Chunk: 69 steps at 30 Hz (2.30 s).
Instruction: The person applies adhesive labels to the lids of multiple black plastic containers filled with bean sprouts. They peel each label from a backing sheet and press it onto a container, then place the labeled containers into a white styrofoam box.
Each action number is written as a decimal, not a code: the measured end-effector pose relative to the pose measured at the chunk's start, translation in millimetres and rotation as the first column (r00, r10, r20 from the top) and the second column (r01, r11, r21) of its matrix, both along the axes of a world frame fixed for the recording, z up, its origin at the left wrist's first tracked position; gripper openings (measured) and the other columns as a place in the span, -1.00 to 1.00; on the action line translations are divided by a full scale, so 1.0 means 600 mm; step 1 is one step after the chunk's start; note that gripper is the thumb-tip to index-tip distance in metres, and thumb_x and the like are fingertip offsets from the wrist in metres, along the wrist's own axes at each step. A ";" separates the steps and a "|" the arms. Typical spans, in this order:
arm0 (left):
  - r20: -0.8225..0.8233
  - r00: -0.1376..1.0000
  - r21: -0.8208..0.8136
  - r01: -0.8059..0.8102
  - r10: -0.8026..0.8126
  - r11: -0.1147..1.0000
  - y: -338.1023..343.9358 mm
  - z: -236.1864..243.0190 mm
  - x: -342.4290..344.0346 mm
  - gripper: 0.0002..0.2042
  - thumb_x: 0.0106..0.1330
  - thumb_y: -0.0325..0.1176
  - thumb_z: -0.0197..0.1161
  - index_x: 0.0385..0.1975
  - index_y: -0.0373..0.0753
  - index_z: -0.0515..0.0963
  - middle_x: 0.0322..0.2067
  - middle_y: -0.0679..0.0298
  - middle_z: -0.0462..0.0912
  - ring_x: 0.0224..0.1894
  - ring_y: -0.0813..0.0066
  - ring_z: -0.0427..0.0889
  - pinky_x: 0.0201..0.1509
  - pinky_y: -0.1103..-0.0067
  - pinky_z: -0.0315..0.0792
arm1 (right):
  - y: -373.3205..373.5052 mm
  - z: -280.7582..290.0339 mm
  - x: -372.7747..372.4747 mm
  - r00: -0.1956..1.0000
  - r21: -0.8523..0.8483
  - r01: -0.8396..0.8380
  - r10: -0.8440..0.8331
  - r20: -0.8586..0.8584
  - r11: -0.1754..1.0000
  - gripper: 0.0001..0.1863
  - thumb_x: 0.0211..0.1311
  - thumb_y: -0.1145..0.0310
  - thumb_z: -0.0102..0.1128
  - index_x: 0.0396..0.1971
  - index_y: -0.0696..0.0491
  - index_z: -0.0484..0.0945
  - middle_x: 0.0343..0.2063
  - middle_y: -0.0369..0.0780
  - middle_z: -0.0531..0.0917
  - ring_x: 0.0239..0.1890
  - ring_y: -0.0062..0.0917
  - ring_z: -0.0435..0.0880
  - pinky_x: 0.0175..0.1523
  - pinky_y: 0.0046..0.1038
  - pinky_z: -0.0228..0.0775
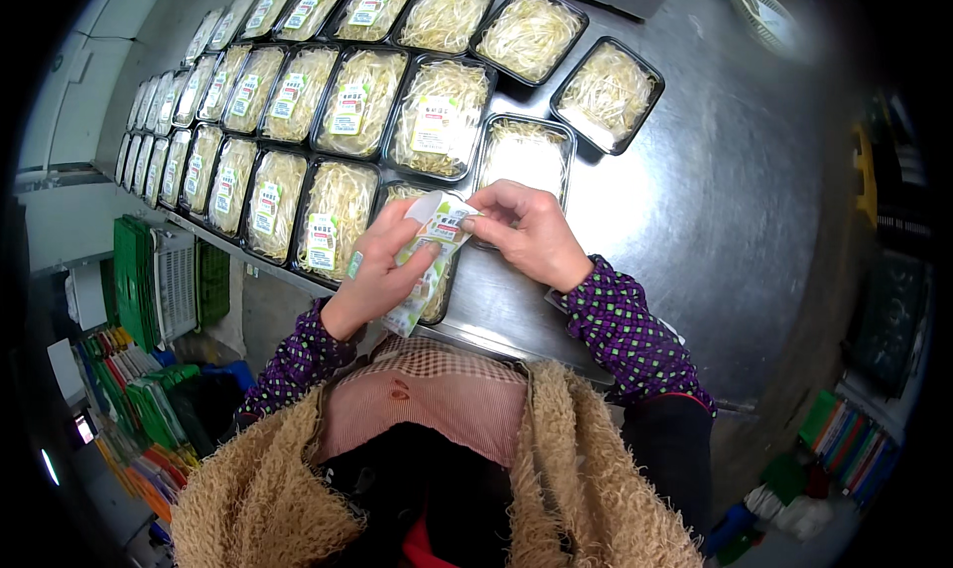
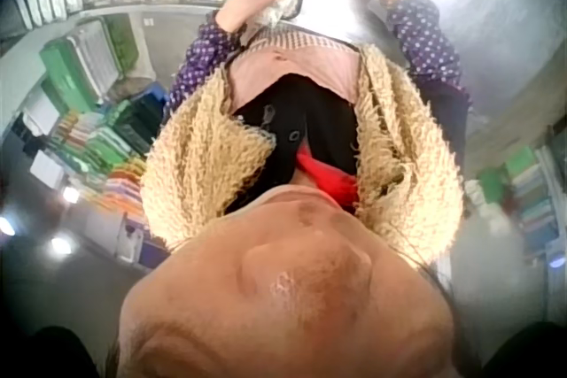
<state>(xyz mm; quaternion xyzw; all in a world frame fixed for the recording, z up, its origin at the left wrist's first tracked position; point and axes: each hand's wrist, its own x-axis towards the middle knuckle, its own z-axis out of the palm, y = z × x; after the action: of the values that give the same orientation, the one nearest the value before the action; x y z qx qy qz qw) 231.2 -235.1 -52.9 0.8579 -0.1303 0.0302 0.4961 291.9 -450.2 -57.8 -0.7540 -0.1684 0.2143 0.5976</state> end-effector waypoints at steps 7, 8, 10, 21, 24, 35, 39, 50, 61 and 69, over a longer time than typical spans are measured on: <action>0.064 0.993 -0.092 0.101 -0.095 0.991 -0.025 0.011 0.043 -0.89 0.18 -0.52 0.26 -0.33 -0.39 0.55 -0.42 0.03 0.55 -0.42 0.12 0.56 -0.38 0.40 0.40 | -0.001 0.026 -0.015 0.982 -0.022 0.105 -0.100 0.157 0.994 -0.80 0.17 0.48 0.26 -0.21 0.20 0.65 -0.43 -0.12 0.72 -0.42 -0.50 0.71 -0.31 -0.50 0.52; 0.049 0.997 -0.057 0.063 -0.061 0.996 -0.026 0.013 0.041 -0.89 0.18 -0.50 0.27 -0.36 -0.38 0.55 -0.47 0.04 0.54 -0.45 0.14 0.55 -0.40 0.41 0.39 | -0.001 0.023 -0.016 0.956 -0.015 0.126 -0.118 0.269 0.992 -0.82 0.16 0.49 0.26 -0.24 0.20 0.66 -0.42 -0.08 0.71 -0.41 -0.43 0.72 -0.30 -0.50 0.53; -0.023 1.000 -0.036 -0.002 0.001 0.999 -0.034 0.008 0.036 -0.88 0.18 -0.45 0.31 -0.42 -0.38 0.56 -0.57 0.07 0.52 -0.52 0.18 0.55 -0.44 0.42 0.37 | -0.008 0.025 -0.012 0.936 -0.023 0.127 -0.112 0.333 0.992 -0.84 0.14 0.50 0.27 -0.26 0.18 0.67 -0.42 -0.12 0.72 -0.41 -0.43 0.72 -0.29 -0.50 0.53; -0.093 0.990 -0.122 0.093 -0.104 0.988 -0.049 0.015 0.040 -0.82 0.30 -0.50 0.15 -0.14 -0.37 0.54 -0.37 0.10 0.53 -0.34 0.26 0.53 -0.30 0.48 0.38 | -0.200 -0.041 0.264 0.846 -0.470 0.503 -0.303 0.439 0.725 -0.47 -0.14 0.11 0.51 -0.24 0.19 0.61 -0.49 -0.12 0.66 -0.44 -0.40 0.66 -0.27 -0.39 0.48; -0.054 0.993 -0.130 0.101 -0.109 0.986 -0.043 0.027 0.051 -0.78 0.30 -0.52 0.12 -0.07 -0.37 0.50 -0.30 0.07 0.51 -0.35 0.21 0.53 -0.29 0.46 0.39 | -0.181 -0.082 0.254 0.826 -0.672 0.538 -0.158 0.541 0.509 -0.38 -0.18 0.05 0.52 -0.13 0.11 0.58 -0.38 -0.01 0.69 -0.28 -0.15 0.70 -0.20 -0.24 0.51; -0.064 0.998 -0.053 0.005 -0.008 0.999 -0.027 0.008 0.070 -0.73 0.26 -0.46 0.16 -0.04 -0.32 0.51 -0.19 0.04 0.55 -0.21 0.09 0.59 -0.16 0.45 0.46 | -0.023 0.024 0.112 0.994 0.080 -0.010 0.019 -0.108 0.997 -0.75 0.17 0.40 0.34 -0.19 0.19 0.62 -0.42 -0.34 0.64 -0.38 -0.73 0.56 -0.22 -0.63 0.44; 0.265 0.964 0.088 -0.018 -0.005 0.996 -0.023 0.016 0.103 -0.75 0.20 -0.43 0.24 -0.14 -0.34 0.58 -0.07 0.03 0.55 -0.13 0.19 0.62 -0.11 0.45 0.49 | -0.005 0.023 0.094 1.000 -0.006 -0.001 0.001 0.025 1.000 -0.81 0.18 0.45 0.30 -0.23 0.20 0.64 -0.48 -0.27 0.68 -0.46 -0.71 0.59 -0.31 -0.60 0.47; -0.141 0.986 -0.117 -0.111 0.094 0.987 -0.003 -0.041 0.073 -0.79 0.21 -0.42 0.30 -0.56 -0.40 0.47 -0.60 0.18 0.41 -0.54 0.43 0.35 -0.44 0.48 0.25 | -0.032 0.101 0.263 0.961 -0.044 0.226 -0.216 0.174 0.973 -0.80 0.24 0.39 0.25 -0.22 0.20 0.63 -0.45 -0.30 0.69 -0.43 -0.66 0.62 -0.27 -0.59 0.49; 0.077 0.996 -0.038 -0.035 0.038 0.999 0.007 -0.007 0.134 -0.95 0.20 -0.55 0.15 -0.41 -0.38 0.45 -0.41 0.04 0.48 -0.43 0.06 0.54 -0.40 0.38 0.39 | 0.046 0.040 0.183 0.939 -0.156 -0.340 0.326 -0.109 0.927 -0.78 0.06 0.39 0.42 -0.46 0.12 0.52 -0.57 -0.39 0.51 -0.49 -0.74 0.44 -0.36 -0.60 0.36; 0.066 0.998 -0.039 0.008 -0.005 0.999 -0.005 0.000 0.154 -0.91 0.20 -0.55 0.17 -0.47 -0.38 0.40 -0.48 0.05 0.42 -0.45 0.04 0.51 -0.43 0.38 0.36 | 0.029 0.035 0.192 0.963 -0.108 -0.269 0.266 -0.035 0.957 -0.82 0.07 0.39 0.39 -0.40 0.13 0.58 -0.54 -0.34 0.57 -0.46 -0.72 0.49 -0.34 -0.59 0.38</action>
<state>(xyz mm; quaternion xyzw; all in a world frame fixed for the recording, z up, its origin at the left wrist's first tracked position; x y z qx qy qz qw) 323.7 -238.0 -52.9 0.8460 -0.1489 0.0595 0.5085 406.9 -433.1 -36.6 -0.7543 -0.2504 0.3100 0.5218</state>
